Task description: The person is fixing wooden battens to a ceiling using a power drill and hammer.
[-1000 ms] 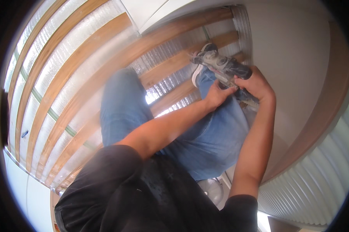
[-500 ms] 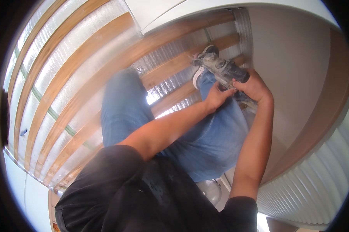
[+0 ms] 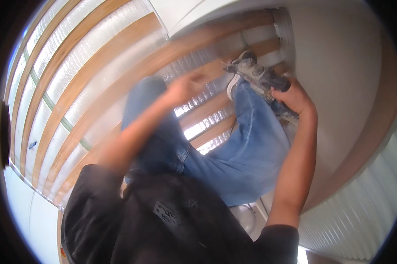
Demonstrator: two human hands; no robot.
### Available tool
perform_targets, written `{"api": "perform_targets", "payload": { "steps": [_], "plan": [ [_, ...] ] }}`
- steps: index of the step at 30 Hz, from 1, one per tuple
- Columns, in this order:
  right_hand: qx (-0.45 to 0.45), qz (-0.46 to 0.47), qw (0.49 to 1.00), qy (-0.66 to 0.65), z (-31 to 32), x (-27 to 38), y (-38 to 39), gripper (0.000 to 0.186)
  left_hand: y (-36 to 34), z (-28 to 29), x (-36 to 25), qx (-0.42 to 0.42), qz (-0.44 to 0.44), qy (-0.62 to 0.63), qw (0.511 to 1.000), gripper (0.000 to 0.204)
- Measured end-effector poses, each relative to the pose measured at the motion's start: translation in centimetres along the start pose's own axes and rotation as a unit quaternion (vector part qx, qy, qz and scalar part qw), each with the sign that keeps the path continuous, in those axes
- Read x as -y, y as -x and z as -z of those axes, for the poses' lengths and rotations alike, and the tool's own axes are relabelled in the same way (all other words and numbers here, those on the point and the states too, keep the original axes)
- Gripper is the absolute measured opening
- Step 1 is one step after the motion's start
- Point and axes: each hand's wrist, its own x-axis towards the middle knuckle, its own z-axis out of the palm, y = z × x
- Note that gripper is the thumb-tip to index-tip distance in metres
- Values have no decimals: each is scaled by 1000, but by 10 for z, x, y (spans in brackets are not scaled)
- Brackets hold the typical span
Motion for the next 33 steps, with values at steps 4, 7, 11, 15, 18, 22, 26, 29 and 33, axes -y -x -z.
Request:
{"api": "perform_targets", "payload": {
  "steps": [4, 7, 11, 15, 18, 22, 26, 29, 33],
  "plan": [
    [-3, -8, 999, 40, 4, 10, -3, 15, 60, 145, 102, -215, 56, -315, 923, 39],
    [9, -16, 999, 51, 6, 7, -7, 15, 137, 183, 137, -160, 118, -494, 846, 29],
    [13, -16, 999, 30, 5, 1, -10, 15, 206, 171, 164, 7, 253, -478, 841, 33],
    [-11, 8, 1000, 6, 2, -4, -9, 21, 230, 171, 202, -78, 342, -350, 869, 44],
    [4, -6, 1000, -13, 0, -1, -10, 19, 244, 163, 223, -149, 319, -300, 886, 46],
    [-7, -8, 1000, -5, 2, -7, -6, 17, 248, 152, 246, -214, 351, -248, 877, 45],
    [-13, 1, 1000, -1, -1, 6, -8, 15, 247, 163, 267, -174, 364, -282, 871, 42],
    [-13, 7, 1000, -26, -1, 8, -9, 15, 244, 159, 267, -169, 381, -284, 863, 38],
    [-3, 8, 999, -42, 0, 9, -14, 14, 243, 164, 272, -199, 386, -320, 842, 26]
  ]
}}
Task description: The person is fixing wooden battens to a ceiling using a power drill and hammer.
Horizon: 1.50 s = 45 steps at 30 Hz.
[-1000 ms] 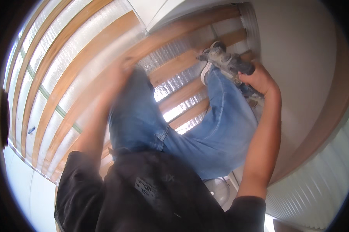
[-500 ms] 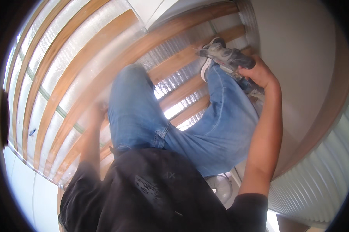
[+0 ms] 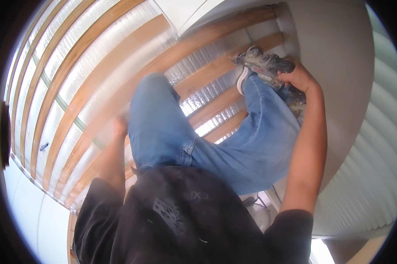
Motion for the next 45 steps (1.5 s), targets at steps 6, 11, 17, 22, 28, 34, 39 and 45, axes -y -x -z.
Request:
{"api": "perform_targets", "payload": {
  "steps": [6, 11, 17, 22, 28, 34, 39, 45],
  "plan": [
    [31, -16, 999, -10, 7, -17, -6, 26, 2, 12, -4, 14, -4, 38, 999, 28],
    [45, -31, 998, -12, 9, -30, -13, 34, 3, 21, -21, 38, -52, 13, 998, 29],
    [49, -43, 997, -32, 18, -29, 0, 39, -24, 32, -28, 75, -88, 0, 993, 32],
    [64, -4, 997, -32, 18, -6, 13, 36, -54, 84, 11, 43, -98, 42, 993, 34],
    [72, -21, 996, -42, 20, -2, 25, 31, -23, 195, -145, -96, -206, 163, 960, 32],
    [73, -29, 997, -4, 24, -3, 25, 26, 36, 156, -276, -8, -336, 171, 926, 25],
    [61, -14, 998, 1, 26, -3, 32, 22, 105, 93, -358, 228, -361, 187, 885, 37],
    [61, -44, 997, -16, 25, 4, 32, 24, 164, 30, -460, 344, -332, 310, 822, 71]
  ]
}}
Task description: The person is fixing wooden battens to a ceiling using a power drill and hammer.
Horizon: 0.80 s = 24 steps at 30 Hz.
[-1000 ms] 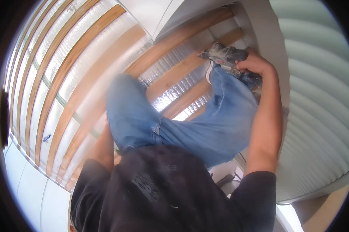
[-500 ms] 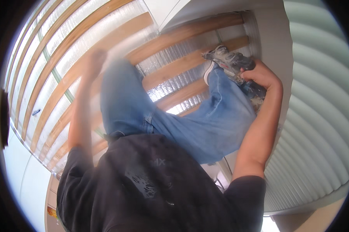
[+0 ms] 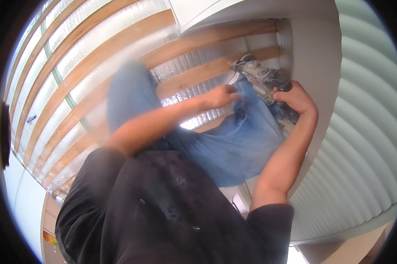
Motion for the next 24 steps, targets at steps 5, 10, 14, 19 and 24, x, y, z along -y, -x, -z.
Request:
{"api": "perform_targets", "payload": {
  "steps": [5, 10, 14, 19, 24],
  "plan": [
    [-12, -3, 1000, 16, -2, 13, 13, 24, -43, -62, 2, 70, 73, 223, 969, 111],
    [-19, 5, 1000, 15, -1, 8, 28, 26, -35, -80, -20, 80, -2, 225, 971, 114],
    [-35, 4, 999, -19, 7, 14, 49, 29, -36, -87, -33, 32, -12, 223, 974, 100],
    [-68, 17, 993, -91, 15, 1, 50, 32, -29, -92, -56, 25, -23, 287, 957, 86],
    [-71, 59, 993, -68, 7, 12, 47, 30, -22, -81, -54, 16, -36, 305, 952, 81]
  ]
}}
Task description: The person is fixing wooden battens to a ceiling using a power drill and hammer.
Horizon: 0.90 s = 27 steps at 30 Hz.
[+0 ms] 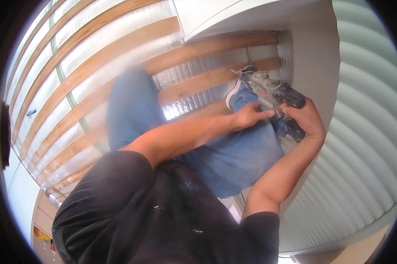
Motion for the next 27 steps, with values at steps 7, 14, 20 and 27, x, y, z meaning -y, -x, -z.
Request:
{"api": "perform_targets", "payload": {
  "steps": [7, 14, 20, 27],
  "plan": [
    [-31, 38, 998, 32, -14, 25, 10, 28, 14, 4, -6, -18, -28, 37, 999, 76],
    [-40, 70, 995, 59, -38, 74, 8, 21, 30, 33, -33, 1, -29, 57, 998, 73],
    [-87, 47, 984, 148, -55, 105, 5, 27, 30, 52, -52, 7, -52, 103, 993, 73],
    [-134, 37, 972, 191, -60, 122, 8, 31, 37, 63, -73, -2, -62, 104, 993, 86]
  ]
}}
